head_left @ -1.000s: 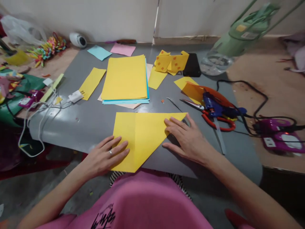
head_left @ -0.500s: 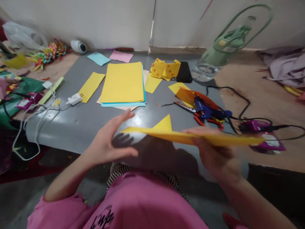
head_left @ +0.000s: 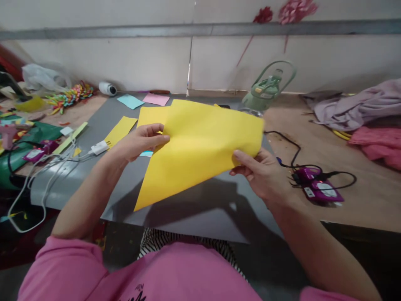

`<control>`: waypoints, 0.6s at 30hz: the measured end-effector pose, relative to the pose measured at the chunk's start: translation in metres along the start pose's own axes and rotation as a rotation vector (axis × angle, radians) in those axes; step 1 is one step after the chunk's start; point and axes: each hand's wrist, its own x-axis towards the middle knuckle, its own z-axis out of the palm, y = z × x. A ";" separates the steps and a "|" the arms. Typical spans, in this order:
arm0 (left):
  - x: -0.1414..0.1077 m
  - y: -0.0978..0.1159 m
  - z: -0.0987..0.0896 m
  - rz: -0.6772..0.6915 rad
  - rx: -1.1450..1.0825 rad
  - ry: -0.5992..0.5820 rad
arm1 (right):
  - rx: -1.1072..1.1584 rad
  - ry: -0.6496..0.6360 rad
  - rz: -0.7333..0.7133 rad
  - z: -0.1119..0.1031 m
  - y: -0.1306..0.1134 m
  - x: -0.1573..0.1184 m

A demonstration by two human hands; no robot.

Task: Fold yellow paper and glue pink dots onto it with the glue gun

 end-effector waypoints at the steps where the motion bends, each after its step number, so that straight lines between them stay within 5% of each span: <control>1: 0.004 -0.006 -0.002 -0.056 0.030 -0.051 | -0.014 -0.017 0.039 -0.002 0.004 0.002; 6: 0.020 -0.049 -0.001 -0.178 0.158 -0.328 | -0.115 -0.075 0.199 -0.010 0.039 0.009; 8: 0.022 -0.058 0.001 -0.169 0.236 -0.261 | -0.151 -0.121 0.227 -0.014 0.050 0.011; 10: 0.019 -0.056 0.008 -0.118 0.353 -0.036 | -0.176 -0.086 0.198 -0.016 0.055 0.012; 12: 0.008 -0.043 0.023 0.040 0.529 0.243 | -0.213 0.040 0.080 -0.013 0.052 0.012; 13: 0.000 -0.035 0.034 0.129 0.625 0.276 | -0.238 0.103 0.000 -0.009 0.048 0.010; 18: -0.035 0.002 0.089 0.429 1.044 0.103 | -0.417 0.139 -0.407 0.022 0.018 -0.021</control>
